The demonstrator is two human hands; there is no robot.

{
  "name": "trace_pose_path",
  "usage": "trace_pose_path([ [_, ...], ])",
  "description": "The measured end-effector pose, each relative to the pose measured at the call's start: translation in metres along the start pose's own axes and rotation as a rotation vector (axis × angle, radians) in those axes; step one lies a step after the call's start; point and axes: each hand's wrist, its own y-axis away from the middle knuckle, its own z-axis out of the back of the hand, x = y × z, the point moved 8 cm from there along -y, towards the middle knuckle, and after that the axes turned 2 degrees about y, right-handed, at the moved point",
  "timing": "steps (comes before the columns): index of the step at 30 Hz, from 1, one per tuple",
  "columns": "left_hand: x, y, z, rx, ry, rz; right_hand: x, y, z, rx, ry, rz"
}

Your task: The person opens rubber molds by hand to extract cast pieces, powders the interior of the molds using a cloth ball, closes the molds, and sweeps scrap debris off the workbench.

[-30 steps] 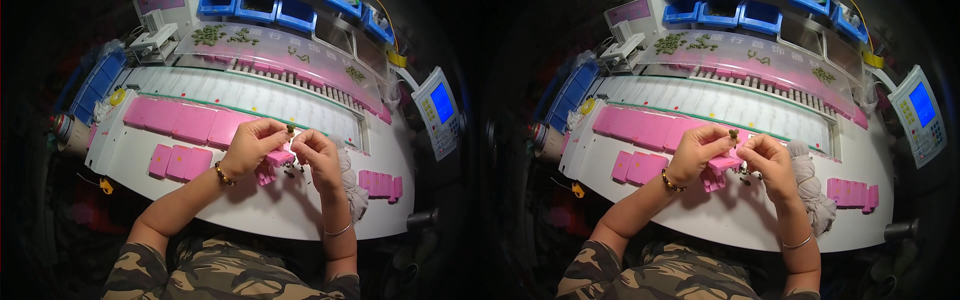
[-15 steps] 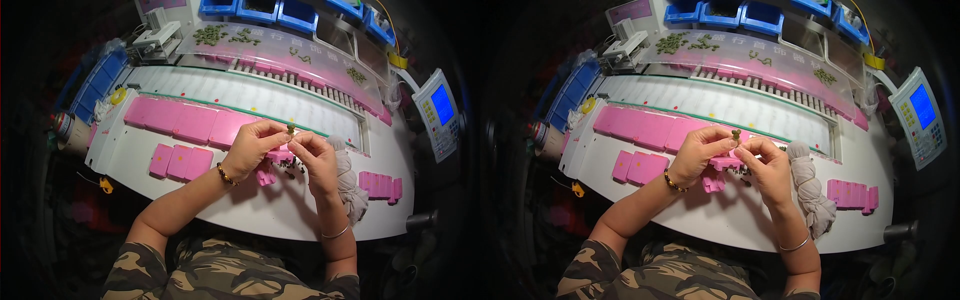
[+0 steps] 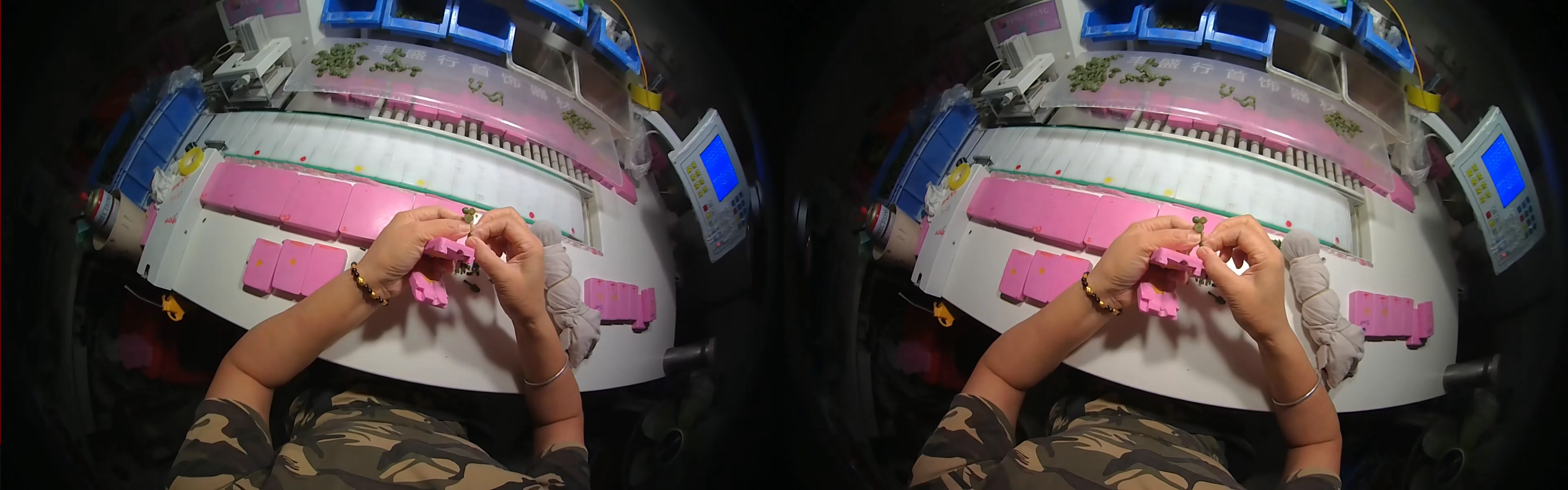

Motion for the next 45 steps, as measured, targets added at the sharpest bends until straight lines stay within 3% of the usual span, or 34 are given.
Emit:
trace_pose_path([
  [5,-0.004,0.006,-0.007,-0.091,-0.134,-0.023,-0.004,-0.011,0.022,-0.056,0.048,-0.044],
  [7,-0.006,0.008,-0.010,-0.096,-0.124,0.002,-0.006,-0.023,0.050,-0.129,0.117,-0.213],
  [9,-0.007,0.008,-0.011,-0.093,-0.131,0.006,0.016,-0.050,0.087,-0.158,0.493,0.028],
  [11,-0.009,0.009,-0.012,-0.082,-0.119,0.022,0.005,-0.080,0.136,-0.303,0.754,0.041],
  [13,-0.006,0.008,-0.010,-0.075,-0.105,0.015,-0.008,-0.113,0.180,-0.409,1.049,0.008],
  [15,-0.007,0.007,-0.009,-0.075,-0.087,0.009,-0.023,-0.141,0.213,-0.455,1.173,-0.182],
  [18,-0.008,0.007,-0.006,-0.082,-0.071,0.008,-0.044,-0.166,0.237,-0.480,1.187,-0.313],
  [21,-0.006,0.006,-0.003,-0.074,-0.029,0.013,-0.062,-0.174,0.244,-0.532,1.026,-0.282],
  [27,-0.010,0.010,-0.005,-0.105,-0.003,0.012,-0.064,-0.149,0.263,-0.692,0.614,0.076],
  [30,-0.008,0.006,0.001,-0.113,0.098,-0.019,-0.022,-0.109,0.235,-0.629,0.391,0.100],
  [32,-0.006,-0.001,0.009,-0.121,0.207,-0.059,0.020,-0.076,0.186,-0.445,0.355,0.081],
  [34,-0.006,-0.003,0.009,-0.162,0.269,-0.055,0.051,-0.038,0.123,-0.139,0.259,0.032],
  [35,-0.004,-0.005,0.001,-0.100,0.288,-0.048,0.064,-0.018,0.087,0.145,0.282,0.058],
  [37,0.002,-0.006,-0.013,0.014,0.329,-0.034,0.084,0.023,0.020,0.459,0.234,0.094],
  [38,0.007,-0.001,-0.024,-0.090,0.316,0.005,0.086,0.038,-0.001,0.462,0.286,0.158],
  [41,0.024,0.000,-0.054,0.020,0.380,0.064,0.077,0.051,-0.016,0.219,0.422,0.268],
  [45,0.019,0.008,-0.064,0.103,0.352,-0.026,0.079,0.053,-0.008,0.076,0.476,0.412],
])
